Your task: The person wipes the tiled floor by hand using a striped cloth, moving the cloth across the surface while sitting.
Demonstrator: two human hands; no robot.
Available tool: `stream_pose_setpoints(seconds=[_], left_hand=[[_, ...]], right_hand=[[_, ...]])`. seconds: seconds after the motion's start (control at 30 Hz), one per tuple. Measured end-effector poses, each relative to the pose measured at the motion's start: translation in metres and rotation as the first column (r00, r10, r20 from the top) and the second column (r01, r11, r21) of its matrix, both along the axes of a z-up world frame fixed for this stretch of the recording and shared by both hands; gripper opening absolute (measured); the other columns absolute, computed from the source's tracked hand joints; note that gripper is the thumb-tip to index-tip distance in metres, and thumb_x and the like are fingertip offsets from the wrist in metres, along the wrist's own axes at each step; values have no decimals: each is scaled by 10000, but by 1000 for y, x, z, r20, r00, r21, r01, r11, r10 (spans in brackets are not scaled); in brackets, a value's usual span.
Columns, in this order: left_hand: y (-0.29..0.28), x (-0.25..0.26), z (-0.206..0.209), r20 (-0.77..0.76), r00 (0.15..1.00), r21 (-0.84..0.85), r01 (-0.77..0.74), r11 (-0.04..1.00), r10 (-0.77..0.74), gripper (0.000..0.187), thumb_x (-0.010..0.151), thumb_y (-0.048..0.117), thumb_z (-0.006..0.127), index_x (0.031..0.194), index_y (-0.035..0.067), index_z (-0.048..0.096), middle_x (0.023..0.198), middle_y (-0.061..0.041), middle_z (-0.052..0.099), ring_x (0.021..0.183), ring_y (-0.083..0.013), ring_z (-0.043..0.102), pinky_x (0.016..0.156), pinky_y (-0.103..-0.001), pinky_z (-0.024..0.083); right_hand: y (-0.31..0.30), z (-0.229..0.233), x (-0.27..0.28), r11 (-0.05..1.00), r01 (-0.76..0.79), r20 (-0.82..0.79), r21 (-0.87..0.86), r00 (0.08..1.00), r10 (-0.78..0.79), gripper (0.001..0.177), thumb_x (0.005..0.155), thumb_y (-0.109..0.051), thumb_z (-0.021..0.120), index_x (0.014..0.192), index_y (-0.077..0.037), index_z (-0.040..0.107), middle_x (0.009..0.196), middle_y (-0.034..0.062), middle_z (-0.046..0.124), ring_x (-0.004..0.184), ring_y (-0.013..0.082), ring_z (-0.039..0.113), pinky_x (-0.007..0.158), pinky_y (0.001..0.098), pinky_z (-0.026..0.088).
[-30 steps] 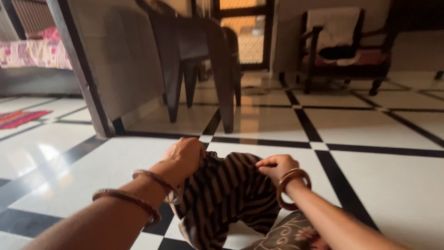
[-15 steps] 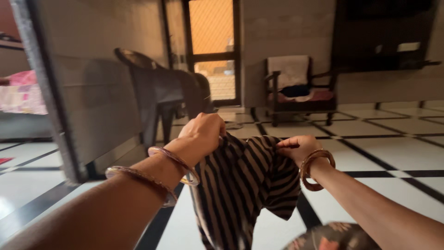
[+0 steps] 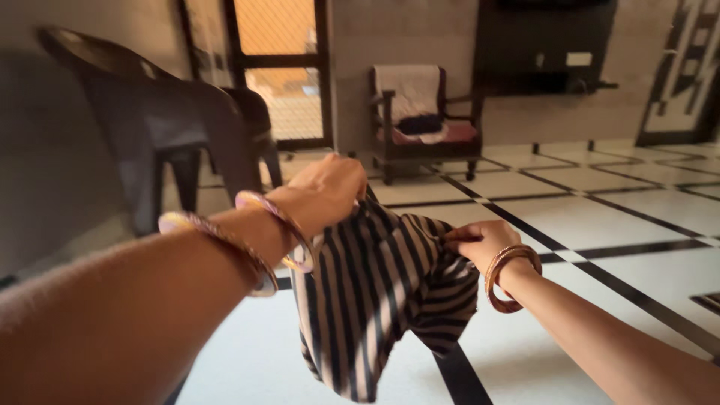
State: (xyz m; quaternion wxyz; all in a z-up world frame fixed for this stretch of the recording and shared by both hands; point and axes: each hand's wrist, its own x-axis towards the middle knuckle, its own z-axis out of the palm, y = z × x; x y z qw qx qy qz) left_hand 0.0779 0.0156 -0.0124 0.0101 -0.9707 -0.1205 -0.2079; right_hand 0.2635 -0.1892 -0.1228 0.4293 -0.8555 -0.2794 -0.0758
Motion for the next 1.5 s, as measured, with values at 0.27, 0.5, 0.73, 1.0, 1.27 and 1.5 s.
stream_pose_setpoints(seconds=[0.27, 0.5, 0.73, 1.0, 1.27, 1.5], left_hand=[[2, 88, 12, -79, 984, 176, 172, 969, -160, 165, 686, 13, 685, 816, 47, 781, 910, -203, 743, 933, -363, 729, 775, -469, 586], [-11, 156, 46, -279, 950, 203, 203, 958, -142, 360, 620, 192, 901, 961, 109, 819, 951, -121, 772, 961, -291, 732, 811, -436, 566], [-2, 168, 40, -392, 911, 87, 173, 981, -126, 495, 651, 285, 949, 1100, 151, 790, 1164, -82, 726, 985, -288, 720, 749, -420, 594], [52, 157, 16, -507, 846, -120, 118, 986, -163, 519, 693, 278, 911, 1182, 168, 779, 1266, -67, 736, 1004, -279, 747, 717, -386, 671], [124, 110, -30, -216, 961, 33, 184, 982, -173, 568, 562, 267, 961, 1099, 194, 791, 1135, -40, 754, 1082, -261, 709, 980, -370, 557], [126, 84, -10, 273, 937, -83, 250, 965, -219, 456, 628, 213, 829, 1073, 122, 795, 1042, -185, 754, 1029, -364, 711, 948, -424, 551]], right_hand=[[-22, -31, 51, 997, 80, -13, 23, 997, -80, 220, 783, -152, 793, 998, -142, 838, 903, 55, 821, 812, 150, 760, 768, 298, 598], [-58, -27, 72, 982, 190, -116, -9, 975, -190, 243, 735, -122, 829, 978, -119, 847, 923, 79, 834, 852, 160, 764, 819, 300, 587], [-73, -19, 61, 991, 69, -44, -117, 996, -75, 229, 754, -156, 810, 974, -91, 812, 938, 75, 833, 886, 153, 799, 843, 287, 618], [-56, -18, 33, 969, 159, 32, -190, 987, -156, 299, 832, -162, 730, 1129, -136, 756, 1095, 56, 794, 1035, 174, 747, 948, 303, 567], [19, -8, 49, 947, 264, 281, -184, 937, -207, 473, 803, -134, 702, 1262, -244, 668, 1173, 138, 719, 1115, 322, 675, 1006, 385, 518], [48, 18, 85, 942, 332, 364, -49, 884, -292, 342, 827, -135, 666, 1151, -192, 757, 1133, 130, 740, 1102, 342, 680, 968, 411, 531]])
